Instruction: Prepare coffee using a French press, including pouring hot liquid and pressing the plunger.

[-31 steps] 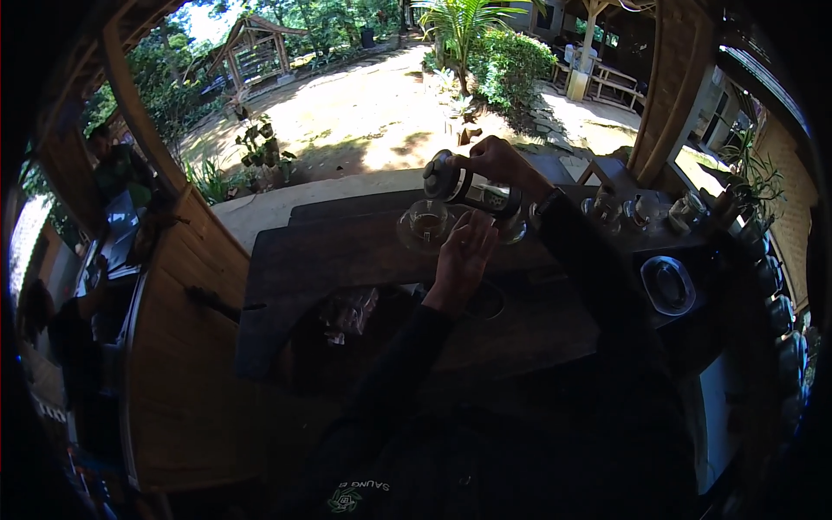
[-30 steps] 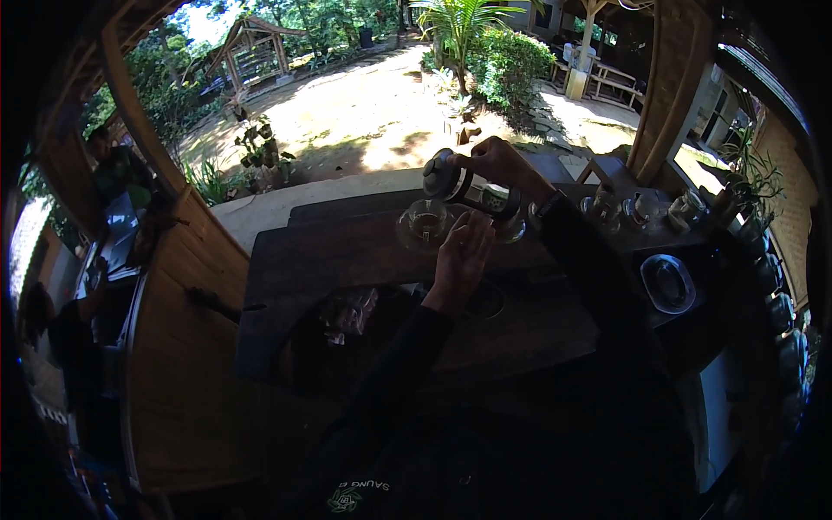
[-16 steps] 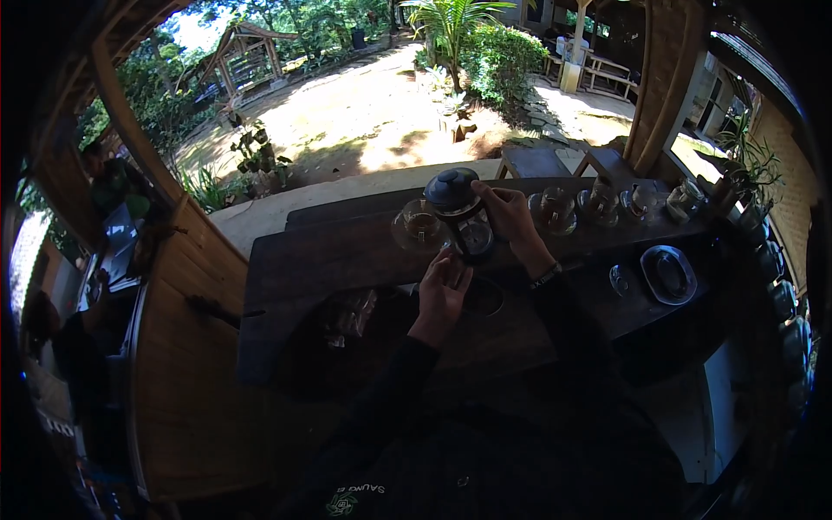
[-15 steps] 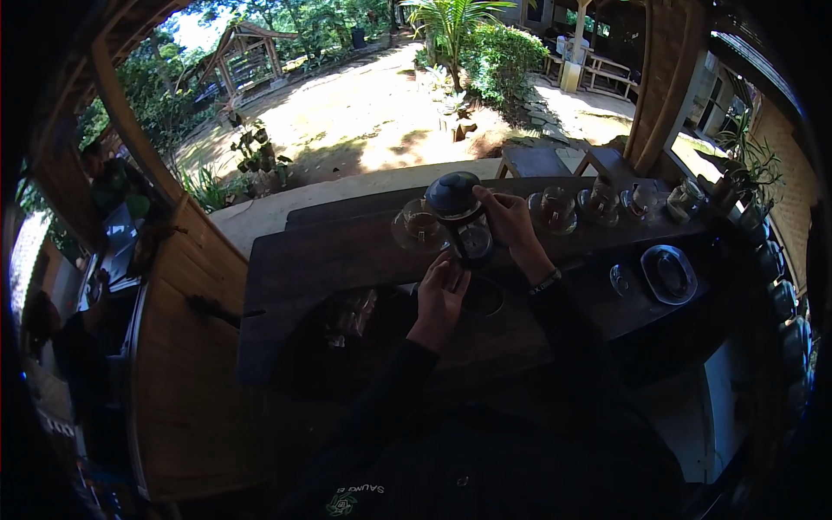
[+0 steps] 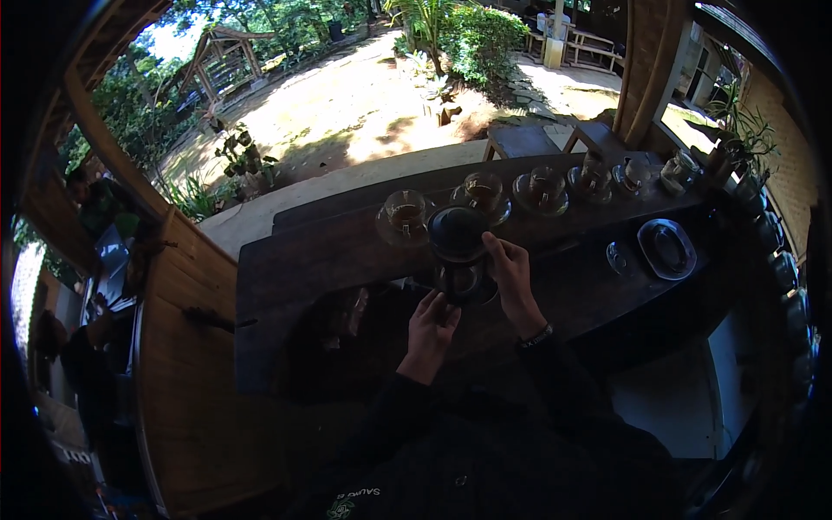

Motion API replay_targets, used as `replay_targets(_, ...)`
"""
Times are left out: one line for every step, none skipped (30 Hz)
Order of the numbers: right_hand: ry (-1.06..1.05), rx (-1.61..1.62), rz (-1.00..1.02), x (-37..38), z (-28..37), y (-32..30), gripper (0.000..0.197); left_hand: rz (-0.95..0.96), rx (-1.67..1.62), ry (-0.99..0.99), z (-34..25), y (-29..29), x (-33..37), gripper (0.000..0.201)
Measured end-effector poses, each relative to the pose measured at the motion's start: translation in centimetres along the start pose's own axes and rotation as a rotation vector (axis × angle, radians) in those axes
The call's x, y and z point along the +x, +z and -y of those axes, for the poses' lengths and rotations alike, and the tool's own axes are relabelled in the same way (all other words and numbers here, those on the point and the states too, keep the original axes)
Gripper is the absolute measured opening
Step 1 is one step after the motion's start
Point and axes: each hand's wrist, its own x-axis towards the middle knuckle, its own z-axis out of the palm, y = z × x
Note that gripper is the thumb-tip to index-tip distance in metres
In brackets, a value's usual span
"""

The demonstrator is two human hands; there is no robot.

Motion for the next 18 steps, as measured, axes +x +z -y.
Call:
replay_targets(0.002, -0.028, 0.014, -0.3, 0.2, -0.1, 0.041, 0.005, 0.025, 0.003, 0.1, 0.0, -0.2, 0.030)
replay_targets(0.008, -0.028, 0.007, -0.7, 0.1, -0.3, 0.041, 0.001, 0.028, -0.004, 0.3, -0.1, -0.4, 0.030)
replay_targets(0.021, -0.016, -0.001, -1.0, 0.1, -0.4, 0.041, -0.011, 0.040, -0.004, 0.4, -0.1, -0.5, 0.029)
replay_targets(0.035, -0.005, -0.011, -1.4, 0.0, -0.6, 0.041, -0.023, 0.053, -0.005, 0.5, 0.0, -0.5, 0.028)
replay_targets(0.035, -0.006, -0.028, -1.6, -0.2, -0.8, 0.041, -0.019, 0.060, -0.020, 0.6, -0.2, -0.5, 0.028)
replay_targets(0.026, -0.010, -0.032, -1.9, -0.6, -0.9, 0.041, -0.001, 0.058, -0.020, 0.8, -0.7, -0.5, 0.028)
replay_targets(0.017, -0.014, -0.038, -2.1, -1.0, -1.2, 0.041, 0.017, 0.057, -0.023, 1.1, -1.2, -0.4, 0.028)
replay_targets(0.005, -0.044, -0.027, -2.4, -1.5, -1.7, 0.042, 0.015, 0.073, -0.027, 1.4, -1.5, -0.1, 0.028)
replay_targets(0.004, -0.049, -0.052, -2.5, -1.8, -2.2, 0.042, 0.023, 0.081, -0.050, 1.7, -1.6, -0.1, 0.028)
replay_targets(-0.018, -0.078, -0.059, -2.7, -2.2, -2.6, 0.042, 0.017, 0.094, -0.075, 2.0, -1.6, 0.0, 0.028)
replay_targets(-0.039, -0.109, -0.068, -3.0, -2.4, -3.1, 0.042, 0.012, 0.108, -0.101, 2.3, -1.6, 0.1, 0.028)
replay_targets(-0.021, -0.090, -0.080, -3.6, -1.8, -3.3, 0.043, 0.020, 0.116, -0.127, 2.6, -1.4, 0.2, 0.028)
replay_targets(-0.024, -0.098, -0.115, -3.9, -1.7, -3.9, 0.043, 0.019, 0.120, -0.138, 3.1, -0.8, 0.1, 0.027)
replay_targets(-0.036, -0.101, -0.119, -4.1, -1.7, -4.7, 0.043, 0.019, 0.125, -0.152, 3.6, -0.2, 0.0, 0.026)
replay_targets(-0.046, -0.101, -0.120, -4.4, -1.7, -5.5, 0.042, 0.016, 0.131, -0.161, 4.1, 0.0, 0.1, 0.024)
replay_targets(-0.048, -0.106, -0.141, -4.8, -1.2, -6.1, 0.041, 0.053, 0.143, -0.182, 4.7, 0.1, 0.3, 0.023)
replay_targets(-0.051, -0.110, -0.176, -5.1, -1.0, -7.1, 0.041, 0.066, 0.157, -0.212, 5.6, 0.3, 0.3, 0.023)
replay_targets(-0.041, -0.099, -0.198, -5.4, -0.8, -7.7, 0.040, 0.066, 0.172, -0.233, 6.0, 0.9, 0.2, 0.022)
